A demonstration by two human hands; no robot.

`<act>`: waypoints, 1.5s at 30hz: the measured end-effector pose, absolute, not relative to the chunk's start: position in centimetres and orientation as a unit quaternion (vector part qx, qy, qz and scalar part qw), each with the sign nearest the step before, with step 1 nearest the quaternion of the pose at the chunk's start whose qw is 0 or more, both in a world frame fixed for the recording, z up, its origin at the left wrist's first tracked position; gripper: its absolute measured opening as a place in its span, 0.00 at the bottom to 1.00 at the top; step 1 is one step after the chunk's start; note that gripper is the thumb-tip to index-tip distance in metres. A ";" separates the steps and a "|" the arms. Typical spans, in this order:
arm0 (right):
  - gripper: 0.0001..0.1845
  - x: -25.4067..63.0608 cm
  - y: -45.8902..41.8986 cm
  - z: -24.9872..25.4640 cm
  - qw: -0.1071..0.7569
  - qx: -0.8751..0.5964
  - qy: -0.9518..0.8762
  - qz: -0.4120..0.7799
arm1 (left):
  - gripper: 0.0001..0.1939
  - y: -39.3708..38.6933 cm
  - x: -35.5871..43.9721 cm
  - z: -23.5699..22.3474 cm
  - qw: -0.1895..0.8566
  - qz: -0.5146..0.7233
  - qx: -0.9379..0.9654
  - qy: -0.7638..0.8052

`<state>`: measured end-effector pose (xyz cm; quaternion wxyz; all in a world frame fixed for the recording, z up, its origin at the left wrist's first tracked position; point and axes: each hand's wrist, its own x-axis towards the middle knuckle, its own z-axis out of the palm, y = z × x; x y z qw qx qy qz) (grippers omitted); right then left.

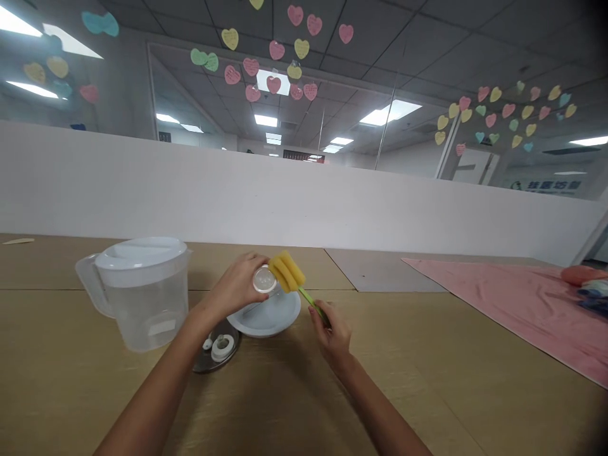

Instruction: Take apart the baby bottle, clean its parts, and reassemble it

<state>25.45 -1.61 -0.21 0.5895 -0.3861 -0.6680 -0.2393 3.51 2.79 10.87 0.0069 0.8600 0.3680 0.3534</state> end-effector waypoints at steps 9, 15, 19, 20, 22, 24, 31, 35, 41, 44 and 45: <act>0.10 25.7 -0.9 -0.6 0.518 -0.307 -0.724 -0.336 | 0.20 5.0 2.4 9.1 -0.063 0.351 0.838 0.414; 0.09 24.9 -1.7 -0.3 0.432 -0.349 -0.754 -0.350 | 0.20 4.2 3.2 9.3 -0.128 0.283 0.867 0.390; 0.09 24.0 -1.9 -0.5 0.414 -0.367 -0.758 -0.345 | 0.18 3.5 5.4 8.5 -0.188 0.208 0.894 0.351; 0.09 23.9 -1.9 -0.6 0.413 -0.374 -0.752 -0.352 | 0.17 3.3 6.1 8.3 -0.190 0.198 0.905 0.326; 0.09 24.0 -1.7 -0.7 0.417 -0.390 -0.734 -0.367 | 0.18 2.8 7.5 7.9 -0.193 0.190 0.922 0.277; 0.08 24.3 -1.6 -0.6 0.434 -0.405 -0.716 -0.368 | 0.17 2.7 8.1 7.9 -0.206 0.203 0.920 0.263; 0.08 25.5 -1.1 -0.8 0.448 -0.365 -0.722 -0.381 | 0.16 4.5 4.5 9.0 -0.277 0.305 0.837 0.360; 0.11 27.2 -0.1 -1.5 0.481 -0.470 -0.667 -0.320 | 0.20 4.3 2.4 10.4 -0.255 0.398 0.770 0.428; 0.11 29.2 1.6 -2.8 0.365 -0.713 -0.587 -0.119 | 0.30 2.9 2.4 10.7 0.056 0.502 0.713 0.486; 0.09 29.1 1.7 -3.4 0.311 -0.731 -0.601 -0.090 | 0.35 0.7 3.4 8.9 0.227 0.448 0.739 0.449; 0.09 28.9 1.7 -3.5 0.305 -0.733 -0.601 -0.088 | 0.36 -0.3 3.8 8.1 0.244 0.434 0.746 0.442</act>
